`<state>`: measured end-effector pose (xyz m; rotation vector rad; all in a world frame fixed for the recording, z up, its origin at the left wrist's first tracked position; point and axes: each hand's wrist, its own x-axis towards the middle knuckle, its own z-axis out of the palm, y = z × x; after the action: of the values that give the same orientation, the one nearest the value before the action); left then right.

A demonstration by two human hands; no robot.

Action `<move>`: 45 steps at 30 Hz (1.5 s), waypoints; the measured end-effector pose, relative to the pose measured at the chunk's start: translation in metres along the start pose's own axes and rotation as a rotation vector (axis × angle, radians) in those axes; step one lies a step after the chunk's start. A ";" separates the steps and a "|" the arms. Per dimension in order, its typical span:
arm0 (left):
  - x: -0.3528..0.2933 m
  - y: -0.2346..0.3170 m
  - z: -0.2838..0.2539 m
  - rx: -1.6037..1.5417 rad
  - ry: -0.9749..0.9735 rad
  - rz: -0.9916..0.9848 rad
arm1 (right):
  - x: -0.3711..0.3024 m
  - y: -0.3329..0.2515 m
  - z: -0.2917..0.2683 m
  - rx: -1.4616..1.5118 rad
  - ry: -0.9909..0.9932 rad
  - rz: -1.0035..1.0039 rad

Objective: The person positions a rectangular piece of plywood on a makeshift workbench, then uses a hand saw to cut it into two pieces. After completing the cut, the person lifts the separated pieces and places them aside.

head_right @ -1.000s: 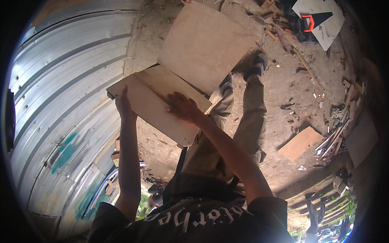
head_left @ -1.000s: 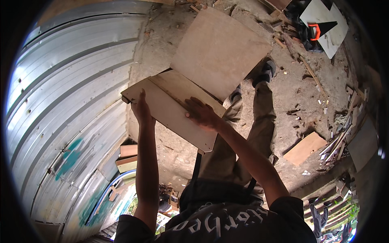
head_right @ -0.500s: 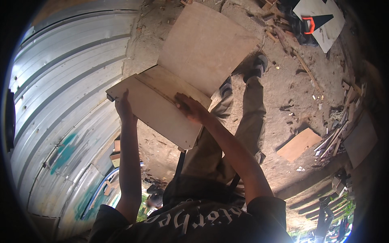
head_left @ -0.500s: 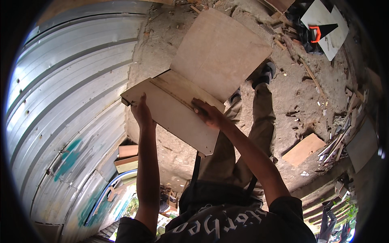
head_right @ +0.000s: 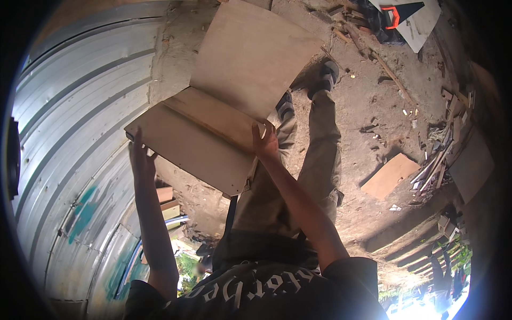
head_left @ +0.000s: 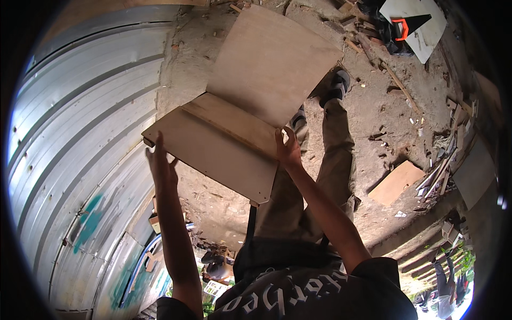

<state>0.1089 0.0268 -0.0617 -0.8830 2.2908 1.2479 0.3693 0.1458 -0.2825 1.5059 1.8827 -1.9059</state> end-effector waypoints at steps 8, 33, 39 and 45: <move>0.029 0.070 0.068 0.927 -0.274 0.921 | -0.004 0.003 0.017 0.116 -0.238 0.489; 0.143 0.016 0.111 2.057 -0.713 0.326 | -0.015 0.029 0.036 0.361 -0.259 0.606; 0.153 0.014 0.076 2.022 -0.698 0.426 | -0.047 -0.035 0.006 0.503 -0.292 0.663; 0.110 0.045 0.060 1.852 -0.660 0.448 | -0.074 -0.053 -0.004 0.125 -0.313 0.492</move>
<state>0.0004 0.0580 -0.1313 0.6274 1.9112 -0.6646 0.3751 0.1211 -0.1951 1.4259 1.1532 -1.9020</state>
